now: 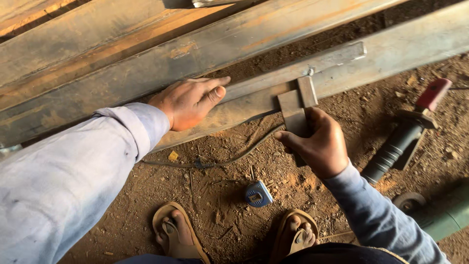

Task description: The person aligns small metal brackets onto a long metal frame and welds them in place using a handheld welding tool. They repeatedly position, weld, and reposition the brackets along the frame, occasionally using a tape measure to check spacing.

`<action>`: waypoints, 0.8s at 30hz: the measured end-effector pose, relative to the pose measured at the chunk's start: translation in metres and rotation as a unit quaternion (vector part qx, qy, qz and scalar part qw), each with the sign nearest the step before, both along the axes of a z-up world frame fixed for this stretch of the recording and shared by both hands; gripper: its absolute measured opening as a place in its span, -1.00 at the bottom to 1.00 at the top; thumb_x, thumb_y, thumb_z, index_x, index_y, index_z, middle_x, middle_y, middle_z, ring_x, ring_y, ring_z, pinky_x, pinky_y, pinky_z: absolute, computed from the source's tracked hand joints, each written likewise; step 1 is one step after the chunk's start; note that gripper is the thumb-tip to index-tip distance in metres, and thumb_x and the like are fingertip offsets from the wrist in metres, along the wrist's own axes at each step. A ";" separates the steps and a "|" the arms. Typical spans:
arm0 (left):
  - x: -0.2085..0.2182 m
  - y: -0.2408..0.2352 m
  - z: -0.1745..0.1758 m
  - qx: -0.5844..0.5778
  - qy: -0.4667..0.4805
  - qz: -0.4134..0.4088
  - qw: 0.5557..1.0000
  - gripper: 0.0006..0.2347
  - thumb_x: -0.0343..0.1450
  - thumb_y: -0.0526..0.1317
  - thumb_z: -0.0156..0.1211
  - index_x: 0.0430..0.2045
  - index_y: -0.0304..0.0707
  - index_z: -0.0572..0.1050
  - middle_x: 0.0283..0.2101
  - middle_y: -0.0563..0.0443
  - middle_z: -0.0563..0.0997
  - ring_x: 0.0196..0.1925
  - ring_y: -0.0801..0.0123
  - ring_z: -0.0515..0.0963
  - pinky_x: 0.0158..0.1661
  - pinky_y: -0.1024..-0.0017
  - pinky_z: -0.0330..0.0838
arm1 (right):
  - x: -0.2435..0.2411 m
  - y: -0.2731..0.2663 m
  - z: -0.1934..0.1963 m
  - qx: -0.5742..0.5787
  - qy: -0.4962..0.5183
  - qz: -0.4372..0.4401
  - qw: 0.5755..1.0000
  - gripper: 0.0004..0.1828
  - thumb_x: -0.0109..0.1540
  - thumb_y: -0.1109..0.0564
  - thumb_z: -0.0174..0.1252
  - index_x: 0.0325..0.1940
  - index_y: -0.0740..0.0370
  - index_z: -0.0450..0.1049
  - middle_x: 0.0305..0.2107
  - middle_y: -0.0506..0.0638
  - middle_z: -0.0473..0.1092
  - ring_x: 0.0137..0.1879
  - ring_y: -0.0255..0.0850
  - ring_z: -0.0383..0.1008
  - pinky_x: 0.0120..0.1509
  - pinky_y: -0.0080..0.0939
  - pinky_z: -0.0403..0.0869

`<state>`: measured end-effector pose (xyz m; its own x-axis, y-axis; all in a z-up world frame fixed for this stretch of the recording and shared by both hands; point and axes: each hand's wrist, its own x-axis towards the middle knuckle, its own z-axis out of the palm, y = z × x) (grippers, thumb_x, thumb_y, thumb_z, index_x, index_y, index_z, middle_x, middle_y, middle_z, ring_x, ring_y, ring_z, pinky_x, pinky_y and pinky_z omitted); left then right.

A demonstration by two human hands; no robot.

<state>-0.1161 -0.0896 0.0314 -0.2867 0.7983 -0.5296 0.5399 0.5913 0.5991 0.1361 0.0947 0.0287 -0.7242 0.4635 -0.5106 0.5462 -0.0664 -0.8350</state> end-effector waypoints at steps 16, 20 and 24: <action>-0.004 -0.011 -0.007 0.003 -0.101 -0.035 0.994 -0.03 0.32 0.49 -0.77 0.44 -0.33 0.04 0.49 -0.26 0.13 0.54 -0.03 0.06 0.43 0.21 -0.08 | 0.002 0.001 -0.001 -0.094 0.026 -0.045 0.994 -0.69 0.17 0.21 0.38 -0.08 0.41 0.49 -0.42 0.08 0.54 -0.43 -0.28 0.58 -0.37 -0.31 0.60; -0.008 -0.004 -0.015 -0.023 -0.097 -0.016 0.995 -0.01 0.27 0.51 -0.77 0.43 -0.25 0.11 0.46 -0.22 0.22 0.52 -0.01 0.13 0.42 0.22 -0.01 | 0.002 0.001 -0.005 -0.130 0.031 -0.066 0.989 -0.69 0.18 0.24 0.38 -0.07 0.43 0.50 -0.41 0.09 0.53 -0.43 -0.26 0.55 -0.38 -0.29 0.57; -0.007 -0.001 -0.017 -0.012 -0.102 -0.019 0.994 -0.01 0.27 0.52 -0.76 0.43 -0.28 0.09 0.47 -0.22 0.19 0.52 -0.02 0.10 0.41 0.21 -0.03 | 0.005 -0.001 -0.006 -0.132 0.042 -0.068 0.988 -0.69 0.18 0.25 0.38 -0.06 0.43 0.49 -0.40 0.09 0.53 -0.41 -0.27 0.56 -0.36 -0.29 0.58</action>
<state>-0.1226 -0.0907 0.0143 -0.1406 0.7928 -0.5931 0.4305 0.5884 0.6844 0.1411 0.0941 0.0223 -0.7097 0.4183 -0.5669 0.4469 -0.3548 -0.8212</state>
